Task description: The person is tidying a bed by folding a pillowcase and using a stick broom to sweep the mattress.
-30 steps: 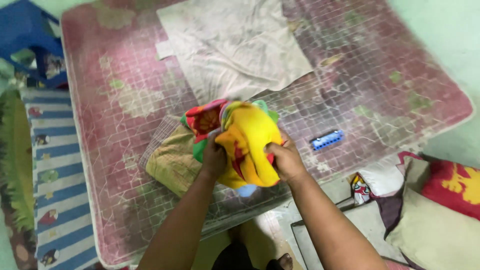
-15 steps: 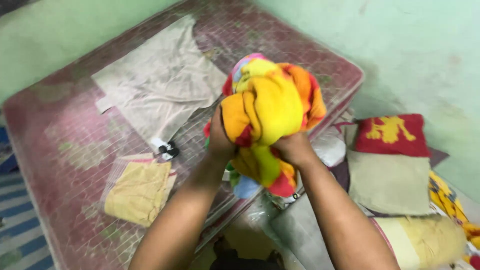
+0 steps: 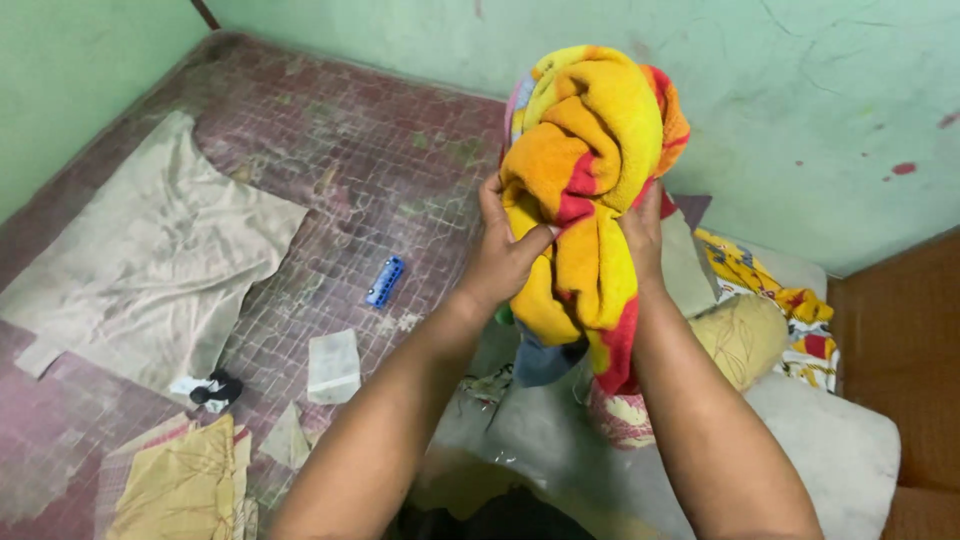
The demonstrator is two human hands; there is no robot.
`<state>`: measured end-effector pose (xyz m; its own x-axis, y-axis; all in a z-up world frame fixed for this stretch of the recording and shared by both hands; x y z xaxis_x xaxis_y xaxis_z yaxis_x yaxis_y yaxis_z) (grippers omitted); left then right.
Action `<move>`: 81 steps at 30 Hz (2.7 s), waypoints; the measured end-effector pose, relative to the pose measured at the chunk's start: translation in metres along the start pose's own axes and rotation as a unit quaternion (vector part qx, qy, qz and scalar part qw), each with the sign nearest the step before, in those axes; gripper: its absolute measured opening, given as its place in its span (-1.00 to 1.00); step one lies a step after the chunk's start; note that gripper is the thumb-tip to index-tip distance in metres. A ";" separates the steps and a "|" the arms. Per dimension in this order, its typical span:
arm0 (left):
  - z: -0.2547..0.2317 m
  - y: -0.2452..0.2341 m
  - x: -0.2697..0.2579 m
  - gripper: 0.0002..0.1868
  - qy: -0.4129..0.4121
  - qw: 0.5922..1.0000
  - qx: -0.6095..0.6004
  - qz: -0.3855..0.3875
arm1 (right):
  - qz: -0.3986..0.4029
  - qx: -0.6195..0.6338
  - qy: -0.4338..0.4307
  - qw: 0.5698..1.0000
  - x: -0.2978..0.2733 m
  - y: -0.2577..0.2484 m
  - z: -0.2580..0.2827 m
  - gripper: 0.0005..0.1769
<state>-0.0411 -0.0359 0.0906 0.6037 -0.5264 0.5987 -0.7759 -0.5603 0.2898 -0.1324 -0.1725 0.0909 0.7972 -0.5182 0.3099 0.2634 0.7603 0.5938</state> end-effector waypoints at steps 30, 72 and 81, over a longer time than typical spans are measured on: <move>0.043 -0.105 -0.050 -0.17 -0.283 0.730 0.597 0.175 | -0.013 -0.752 -0.008 0.659 0.008 -0.137 -0.045 -0.32; -0.161 -0.515 -0.530 -0.19 -0.611 0.576 0.506 -0.196 | 0.446 -0.662 0.112 0.592 -0.151 0.269 -0.550 -0.38; -0.103 -0.576 -0.568 -0.01 -0.713 0.505 0.464 -0.146 | 0.471 -0.648 0.173 0.573 -0.177 0.300 -0.649 -0.35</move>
<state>0.0445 0.6517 -0.3398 0.6983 0.1117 -0.7071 -0.5953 -0.4579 -0.6602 0.1580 0.4019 -0.2675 0.9182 0.2991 -0.2595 -0.3689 0.4077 -0.8353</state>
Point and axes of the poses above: each hand's wrist, its own x-axis towards the middle knuckle, its own y-axis out of the palm, z = x × y, the point moved 4 cm from there along x, towards the middle knuckle, and after that the axes turned 8 degrees about y, right-handed, at the moved point
